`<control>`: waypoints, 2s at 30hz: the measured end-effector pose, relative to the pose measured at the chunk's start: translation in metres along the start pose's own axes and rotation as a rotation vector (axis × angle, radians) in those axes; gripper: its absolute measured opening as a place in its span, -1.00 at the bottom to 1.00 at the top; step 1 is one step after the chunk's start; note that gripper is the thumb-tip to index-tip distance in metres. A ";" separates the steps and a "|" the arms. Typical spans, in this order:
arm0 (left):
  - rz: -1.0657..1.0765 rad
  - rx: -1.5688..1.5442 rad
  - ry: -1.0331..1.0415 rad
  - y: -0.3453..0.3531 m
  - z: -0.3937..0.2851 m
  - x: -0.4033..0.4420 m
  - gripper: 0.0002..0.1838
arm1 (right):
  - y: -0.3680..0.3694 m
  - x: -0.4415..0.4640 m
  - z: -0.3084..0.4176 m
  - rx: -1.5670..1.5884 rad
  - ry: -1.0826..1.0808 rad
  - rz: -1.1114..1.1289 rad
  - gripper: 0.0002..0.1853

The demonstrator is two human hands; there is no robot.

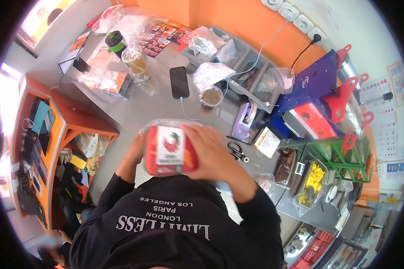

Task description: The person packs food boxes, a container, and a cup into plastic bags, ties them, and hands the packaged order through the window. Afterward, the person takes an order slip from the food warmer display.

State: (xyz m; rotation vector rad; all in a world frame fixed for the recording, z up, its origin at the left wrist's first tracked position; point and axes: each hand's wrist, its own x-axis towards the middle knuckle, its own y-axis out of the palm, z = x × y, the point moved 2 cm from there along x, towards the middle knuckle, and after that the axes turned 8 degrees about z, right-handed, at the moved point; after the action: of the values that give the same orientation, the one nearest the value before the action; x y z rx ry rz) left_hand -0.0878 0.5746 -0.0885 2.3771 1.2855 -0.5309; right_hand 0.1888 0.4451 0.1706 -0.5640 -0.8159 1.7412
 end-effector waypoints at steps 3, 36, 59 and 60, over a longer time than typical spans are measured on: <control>0.202 -0.268 0.056 -0.005 0.015 0.006 -0.43 | 0.057 0.055 -0.030 0.358 -0.119 0.019 0.19; 0.104 0.622 0.120 0.032 -0.201 -0.140 -0.91 | -0.049 -0.200 -0.100 -0.240 0.973 -0.428 -0.41; 0.120 0.117 0.382 0.081 -0.198 -0.129 -0.75 | 0.011 -0.200 -0.092 1.107 0.515 -0.634 -0.30; 0.150 0.127 0.388 0.081 -0.198 -0.129 -0.72 | -0.003 -0.170 -0.077 1.150 0.359 -0.597 -0.24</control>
State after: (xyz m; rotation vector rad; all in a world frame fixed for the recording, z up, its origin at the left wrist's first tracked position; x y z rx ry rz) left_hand -0.0561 0.5415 0.1571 2.7525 1.2389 -0.1102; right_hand 0.2984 0.3033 0.1191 0.1589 0.3112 1.2134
